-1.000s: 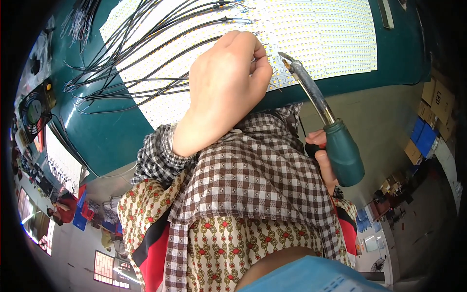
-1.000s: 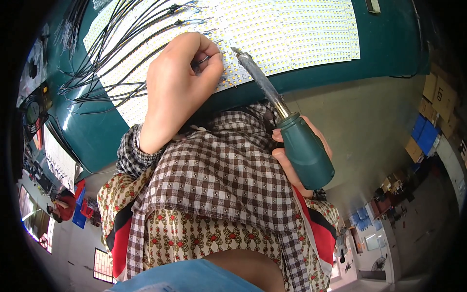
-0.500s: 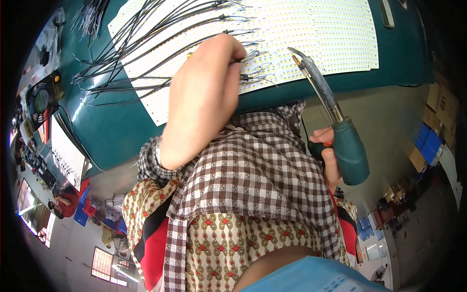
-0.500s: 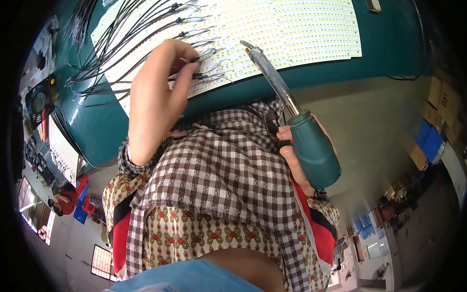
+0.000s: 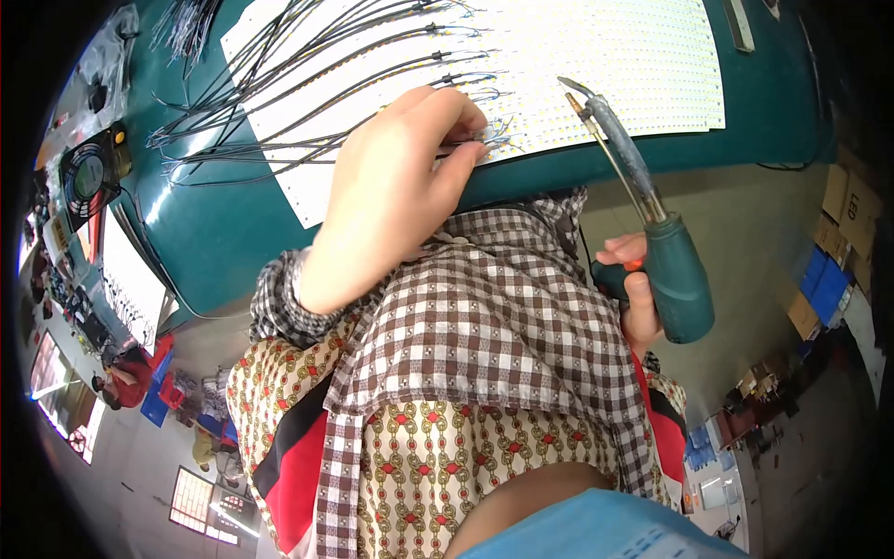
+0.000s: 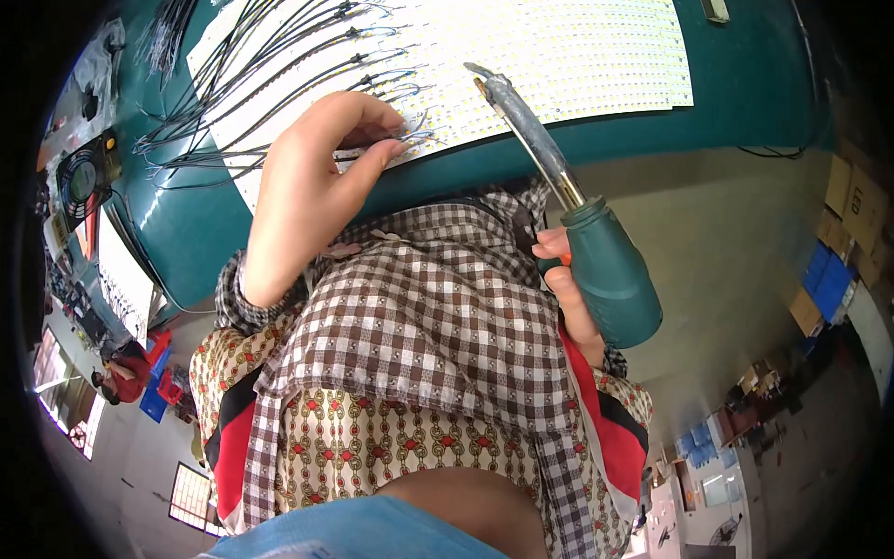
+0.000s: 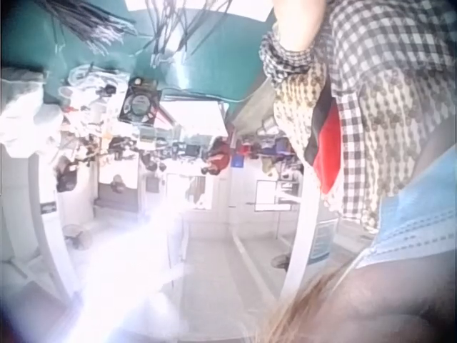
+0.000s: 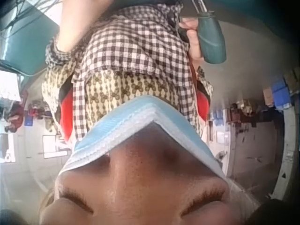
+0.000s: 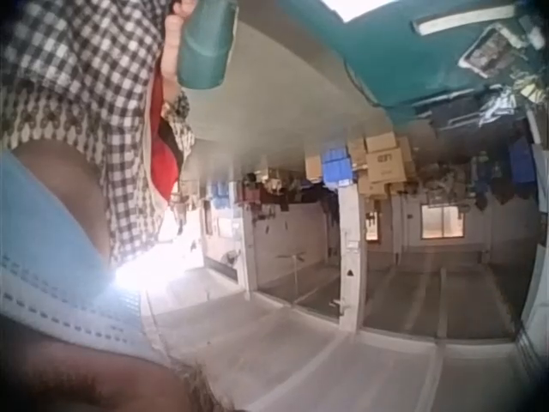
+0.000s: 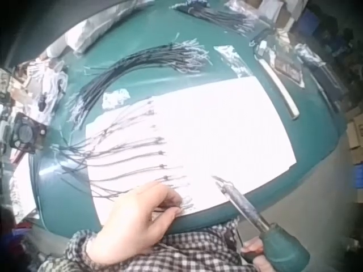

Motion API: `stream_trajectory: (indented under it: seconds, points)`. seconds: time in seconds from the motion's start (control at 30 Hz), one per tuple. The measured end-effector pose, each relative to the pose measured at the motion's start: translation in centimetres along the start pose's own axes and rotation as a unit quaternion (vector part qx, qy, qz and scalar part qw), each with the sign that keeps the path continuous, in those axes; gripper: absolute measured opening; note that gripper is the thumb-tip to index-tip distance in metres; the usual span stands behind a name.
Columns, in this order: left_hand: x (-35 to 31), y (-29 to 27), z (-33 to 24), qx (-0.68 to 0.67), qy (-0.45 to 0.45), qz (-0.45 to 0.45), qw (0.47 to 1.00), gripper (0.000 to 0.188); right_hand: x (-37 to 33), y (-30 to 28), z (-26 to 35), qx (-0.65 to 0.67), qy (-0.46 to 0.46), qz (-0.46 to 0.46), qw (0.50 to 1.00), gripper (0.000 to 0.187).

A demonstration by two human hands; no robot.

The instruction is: The person solders individual wires onto an LED board using a soldering iron.

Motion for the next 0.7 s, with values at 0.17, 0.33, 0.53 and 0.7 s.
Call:
stream_trajectory:
  seconds: [0.17, 0.33, 0.53, 0.7]
  points:
    - [-2.8, 0.4, -3.7, 0.100, 0.099, -0.066, 0.988, 0.014, 0.1, -0.4, 0.4, -0.018, 0.016, -0.014, 1.000, 0.037]
    - [-2.9, 0.2, -1.2, 0.054, 0.048, -0.122, 0.990, 0.013, -0.3, -0.5, -0.2, -0.007, 0.008, -0.026, 1.000, 0.039]
    - [-0.2, 0.9, -0.9, 0.029, 0.124, -0.079, 0.989, 0.012, -0.5, -0.7, -0.2, -0.024, -0.010, -0.008, 1.000, 0.050]
    - [0.6, 1.1, 1.7, -0.130, 0.008, -0.090, 0.987, 0.006, -0.9, -1.0, -0.4, -0.007, 0.014, -0.043, 0.999, 0.051]
Point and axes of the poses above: each hand's wrist, its own x-axis towards the middle knuckle, its own y-axis out of the palm, z = x × y, the point moved 10 cm from there along x, towards the middle knuckle, and after that the axes turned 10 degrees about -x, right-handed, at the moved point
